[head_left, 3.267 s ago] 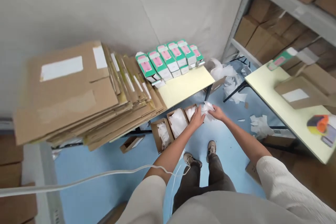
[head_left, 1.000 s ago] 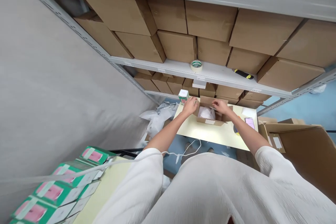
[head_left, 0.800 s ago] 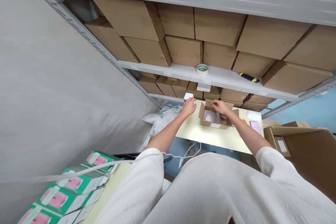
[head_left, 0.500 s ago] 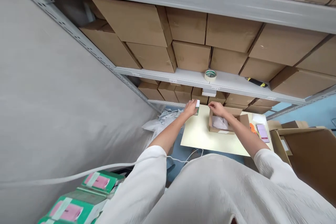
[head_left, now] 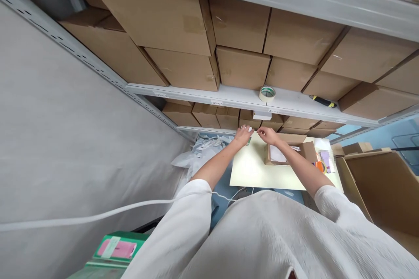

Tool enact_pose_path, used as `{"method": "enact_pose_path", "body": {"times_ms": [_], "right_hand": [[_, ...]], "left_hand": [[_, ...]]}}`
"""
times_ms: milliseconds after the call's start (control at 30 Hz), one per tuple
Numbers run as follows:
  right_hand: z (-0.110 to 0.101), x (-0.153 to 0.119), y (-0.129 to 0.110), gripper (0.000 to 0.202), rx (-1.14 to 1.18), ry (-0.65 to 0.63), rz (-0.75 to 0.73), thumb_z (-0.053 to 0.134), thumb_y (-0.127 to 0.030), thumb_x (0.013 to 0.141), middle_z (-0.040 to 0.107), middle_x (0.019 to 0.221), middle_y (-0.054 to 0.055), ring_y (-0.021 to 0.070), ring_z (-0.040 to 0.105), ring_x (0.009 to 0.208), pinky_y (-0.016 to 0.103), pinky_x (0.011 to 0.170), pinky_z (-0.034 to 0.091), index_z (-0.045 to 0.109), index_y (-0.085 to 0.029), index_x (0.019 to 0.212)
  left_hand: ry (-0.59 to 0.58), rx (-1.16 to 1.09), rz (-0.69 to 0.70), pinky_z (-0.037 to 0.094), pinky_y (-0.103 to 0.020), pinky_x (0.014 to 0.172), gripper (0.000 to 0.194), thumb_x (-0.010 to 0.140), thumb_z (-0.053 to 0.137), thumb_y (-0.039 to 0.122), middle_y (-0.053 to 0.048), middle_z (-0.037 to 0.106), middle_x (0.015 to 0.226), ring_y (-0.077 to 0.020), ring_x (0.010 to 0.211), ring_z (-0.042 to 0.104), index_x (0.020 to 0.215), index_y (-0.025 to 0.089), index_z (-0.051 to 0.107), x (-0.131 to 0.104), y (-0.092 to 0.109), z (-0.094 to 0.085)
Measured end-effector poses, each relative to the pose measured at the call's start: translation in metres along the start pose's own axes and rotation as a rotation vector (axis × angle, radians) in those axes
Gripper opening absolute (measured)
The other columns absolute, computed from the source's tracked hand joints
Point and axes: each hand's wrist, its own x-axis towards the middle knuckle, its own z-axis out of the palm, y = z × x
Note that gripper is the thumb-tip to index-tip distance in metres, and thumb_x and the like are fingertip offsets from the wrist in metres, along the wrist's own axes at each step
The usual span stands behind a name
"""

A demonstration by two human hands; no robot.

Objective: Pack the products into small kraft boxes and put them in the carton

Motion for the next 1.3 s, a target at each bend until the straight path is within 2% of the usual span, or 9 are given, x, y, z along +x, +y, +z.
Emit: {"method": "enact_pose_path", "body": {"times_ms": [167, 300, 400, 533, 667, 767, 900, 1067, 1300], "right_hand": [[0.007, 0.001, -0.006, 0.021, 0.017, -0.011, -0.015, 0.060, -0.016, 0.096, 0.081, 0.111, 0.004, 0.0206, 0.074, 0.096, 0.032, 0.094, 0.056, 0.077, -0.025, 0.106], [0.015, 0.001, -0.009, 0.022, 0.028, -0.016, -0.005, 0.060, -0.014, 0.095, 0.080, 0.115, 0.006, 0.0211, 0.074, 0.100, 0.034, 0.097, 0.057, 0.076, -0.023, 0.107], [0.022, 0.003, -0.009, 0.027, 0.025, 0.000, 0.004, 0.063, -0.014, 0.092, 0.077, 0.122, 0.010, 0.0229, 0.074, 0.108, 0.037, 0.101, 0.058, 0.075, -0.021, 0.114], [0.024, 0.008, -0.009, 0.053, 0.018, 0.062, -0.039, 0.072, -0.019, 0.087, 0.069, 0.140, 0.013, 0.0293, 0.067, 0.127, 0.044, 0.112, 0.054, 0.065, -0.021, 0.139], [0.011, 0.009, -0.008, 0.080, 0.064, 0.139, -0.084, 0.077, -0.030, 0.084, 0.055, 0.159, 0.016, 0.0344, 0.055, 0.144, 0.049, 0.119, 0.049, 0.048, -0.023, 0.158], [-0.006, 0.001, -0.002, 0.092, 0.093, 0.186, -0.094, 0.078, -0.030, 0.082, 0.049, 0.164, 0.018, 0.0364, 0.048, 0.151, 0.052, 0.124, 0.042, 0.039, -0.021, 0.165], [-0.036, -0.027, 0.018, 0.098, 0.090, 0.220, -0.078, 0.081, -0.029, 0.079, 0.049, 0.163, 0.018, 0.0369, 0.049, 0.150, 0.052, 0.126, 0.040, 0.038, -0.020, 0.167], [-0.075, -0.079, 0.061, 0.091, -0.014, 0.223, -0.015, 0.085, -0.026, 0.075, 0.058, 0.152, 0.016, 0.0360, 0.057, 0.141, 0.047, 0.120, 0.047, 0.050, -0.021, 0.159], [-0.104, -0.151, 0.124, 0.081, -0.185, 0.131, 0.117, 0.087, -0.022, 0.077, 0.061, 0.144, 0.015, 0.0323, 0.065, 0.124, 0.042, 0.107, 0.054, 0.056, -0.023, 0.152]], "left_hand": [[0.038, -0.082, -0.017, 0.046, -0.052, 0.112, 0.056, 0.082, 0.087, 0.025, -0.017, 0.054, 0.143, -0.0393, 0.142, 0.044, 0.134, 0.028, 0.066, -0.020, -0.006, -0.008], [0.086, -0.098, -0.059, 0.047, -0.051, 0.111, 0.054, 0.083, 0.090, 0.031, -0.015, 0.054, 0.141, -0.0392, 0.140, 0.043, 0.132, 0.028, 0.067, -0.039, -0.012, -0.025], [0.136, -0.099, -0.075, 0.048, -0.049, 0.112, 0.056, 0.086, 0.087, 0.032, -0.014, 0.055, 0.142, -0.0378, 0.139, 0.044, 0.137, 0.030, 0.065, -0.052, -0.017, -0.050], [0.261, -0.146, -0.075, 0.048, -0.046, 0.113, 0.060, 0.091, 0.076, 0.020, -0.011, 0.055, 0.149, -0.0360, 0.140, 0.047, 0.148, 0.031, 0.062, -0.067, -0.021, -0.094], [0.353, -0.203, -0.064, 0.044, -0.047, 0.119, 0.065, 0.088, 0.078, 0.021, -0.009, 0.054, 0.153, -0.0364, 0.140, 0.051, 0.150, 0.031, 0.062, -0.076, -0.016, -0.131], [0.397, -0.251, -0.012, 0.043, -0.045, 0.120, 0.062, 0.087, 0.082, 0.026, -0.009, 0.058, 0.150, -0.0343, 0.136, 0.055, 0.146, 0.029, 0.065, -0.077, -0.005, -0.142], [0.401, -0.312, 0.034, 0.042, -0.044, 0.122, 0.064, 0.086, 0.084, 0.029, -0.008, 0.058, 0.151, -0.0328, 0.138, 0.056, 0.147, 0.029, 0.064, -0.066, 0.020, -0.133], [0.361, -0.406, 0.146, 0.044, -0.041, 0.120, 0.065, 0.085, 0.083, 0.028, -0.009, 0.059, 0.150, -0.0310, 0.137, 0.058, 0.147, 0.026, 0.063, -0.042, 0.069, -0.106], [0.133, -0.310, 0.134, 0.054, -0.039, 0.102, 0.072, 0.081, 0.082, 0.025, -0.012, 0.065, 0.142, -0.0333, 0.127, 0.065, 0.148, 0.023, 0.055, -0.018, 0.143, -0.055]]}}
